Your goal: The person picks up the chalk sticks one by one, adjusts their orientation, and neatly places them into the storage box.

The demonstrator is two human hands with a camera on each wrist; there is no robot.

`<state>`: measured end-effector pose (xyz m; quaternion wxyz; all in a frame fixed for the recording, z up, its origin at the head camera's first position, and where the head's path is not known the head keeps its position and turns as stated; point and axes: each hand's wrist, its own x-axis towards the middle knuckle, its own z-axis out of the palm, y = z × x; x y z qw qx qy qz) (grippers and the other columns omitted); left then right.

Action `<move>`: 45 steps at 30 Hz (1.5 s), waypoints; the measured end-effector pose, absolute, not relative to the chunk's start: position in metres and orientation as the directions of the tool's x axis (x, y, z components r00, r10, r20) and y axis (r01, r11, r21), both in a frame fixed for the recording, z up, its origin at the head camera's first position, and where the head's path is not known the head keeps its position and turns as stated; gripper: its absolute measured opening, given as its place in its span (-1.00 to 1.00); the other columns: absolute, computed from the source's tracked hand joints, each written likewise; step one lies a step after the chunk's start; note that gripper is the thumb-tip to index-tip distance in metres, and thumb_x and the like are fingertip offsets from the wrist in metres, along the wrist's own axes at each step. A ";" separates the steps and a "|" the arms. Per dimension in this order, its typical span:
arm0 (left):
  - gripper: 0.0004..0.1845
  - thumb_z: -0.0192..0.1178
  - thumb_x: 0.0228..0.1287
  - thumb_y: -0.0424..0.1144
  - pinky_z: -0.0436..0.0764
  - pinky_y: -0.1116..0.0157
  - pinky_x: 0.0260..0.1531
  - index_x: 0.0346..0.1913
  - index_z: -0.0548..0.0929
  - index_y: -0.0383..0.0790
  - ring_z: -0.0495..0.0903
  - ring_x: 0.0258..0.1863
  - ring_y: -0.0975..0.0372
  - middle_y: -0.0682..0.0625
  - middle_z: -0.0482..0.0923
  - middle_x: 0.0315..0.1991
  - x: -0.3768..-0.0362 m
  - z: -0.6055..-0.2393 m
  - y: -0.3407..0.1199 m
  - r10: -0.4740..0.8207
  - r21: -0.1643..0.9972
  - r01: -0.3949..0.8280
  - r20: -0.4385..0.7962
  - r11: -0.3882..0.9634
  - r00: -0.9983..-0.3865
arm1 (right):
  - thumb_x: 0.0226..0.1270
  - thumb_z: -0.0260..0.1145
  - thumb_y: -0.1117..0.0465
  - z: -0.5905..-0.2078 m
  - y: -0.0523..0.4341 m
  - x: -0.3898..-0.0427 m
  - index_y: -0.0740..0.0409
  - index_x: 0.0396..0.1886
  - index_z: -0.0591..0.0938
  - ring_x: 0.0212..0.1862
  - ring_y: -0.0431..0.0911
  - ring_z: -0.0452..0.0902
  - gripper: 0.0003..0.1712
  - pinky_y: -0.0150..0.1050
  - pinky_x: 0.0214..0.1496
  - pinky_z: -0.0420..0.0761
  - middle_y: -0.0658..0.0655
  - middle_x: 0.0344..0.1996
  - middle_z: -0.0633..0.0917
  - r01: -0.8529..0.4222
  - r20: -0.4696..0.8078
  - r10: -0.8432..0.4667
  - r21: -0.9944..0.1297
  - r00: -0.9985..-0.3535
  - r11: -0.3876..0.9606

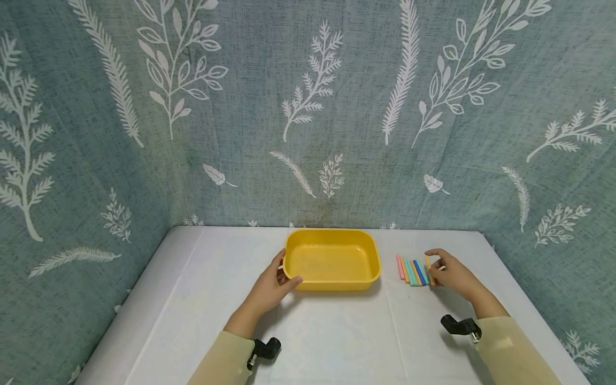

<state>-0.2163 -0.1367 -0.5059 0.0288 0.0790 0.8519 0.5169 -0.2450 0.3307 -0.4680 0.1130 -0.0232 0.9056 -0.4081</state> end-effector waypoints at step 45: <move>0.02 0.34 0.32 0.05 0.56 0.09 0.20 0.63 -0.06 -0.11 0.47 0.31 -0.01 -0.18 0.19 0.50 -0.215 -0.501 -0.134 0.162 0.855 0.098 0.017 0.509 -0.987 | 0.54 0.20 0.27 -0.400 0.240 -0.256 0.24 0.53 0.17 -0.13 0.05 0.60 -0.32 -0.06 0.01 0.72 0.25 -0.09 0.48 0.015 -0.104 -0.296 -0.958 -0.950 0.287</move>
